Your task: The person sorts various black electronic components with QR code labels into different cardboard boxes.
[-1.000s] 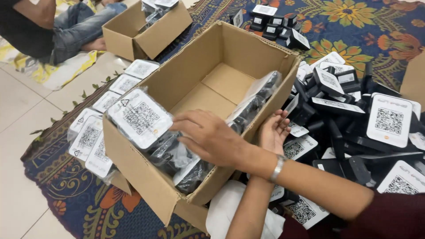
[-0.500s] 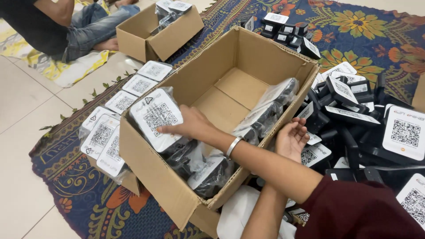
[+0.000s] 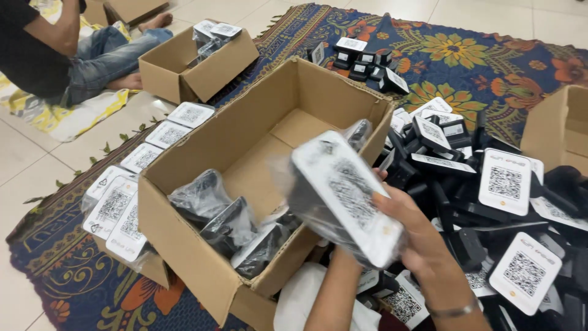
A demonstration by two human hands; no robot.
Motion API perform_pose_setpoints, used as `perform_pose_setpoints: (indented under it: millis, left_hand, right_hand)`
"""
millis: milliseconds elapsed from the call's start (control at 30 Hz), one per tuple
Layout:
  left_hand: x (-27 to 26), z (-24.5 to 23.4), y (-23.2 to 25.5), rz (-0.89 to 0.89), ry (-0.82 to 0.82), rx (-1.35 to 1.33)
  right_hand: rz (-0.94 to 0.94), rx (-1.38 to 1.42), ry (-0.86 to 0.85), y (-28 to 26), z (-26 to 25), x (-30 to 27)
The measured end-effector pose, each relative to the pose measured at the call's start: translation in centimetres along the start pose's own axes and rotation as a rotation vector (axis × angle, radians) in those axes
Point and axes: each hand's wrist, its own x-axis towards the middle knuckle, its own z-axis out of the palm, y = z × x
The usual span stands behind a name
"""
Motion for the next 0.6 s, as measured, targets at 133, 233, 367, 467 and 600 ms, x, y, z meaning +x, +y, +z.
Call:
perform_pose_setpoints:
  millis: [133,233,367,467,600]
  left_hand:
    - [0.4,1.5,-1.0,-0.156,0.010,0.279]
    - [0.1,1.7,-2.5,-0.306,0.020,0.565]
    - [-1.1,2.0,-4.7,-0.489,-0.027,0.904]
    - [-1.9,2.7,-5.3,-0.523,-0.213,1.027]
    - [-1.8,2.5,-5.7,-0.482,-0.431,1.089]
  right_hand:
    - [-0.113,0.077,0.122,3.2,-13.1,-4.6]
    - [-0.176,0.189,0.413,5.3,-18.1,-7.5]
    - [-0.176,0.280,0.656,6.8,-21.4,-9.9]
    - [-0.192,0.299,0.606,6.8,-22.4,-10.8]
    - [-0.140,0.223,0.639,7.2,-23.1,-10.9]
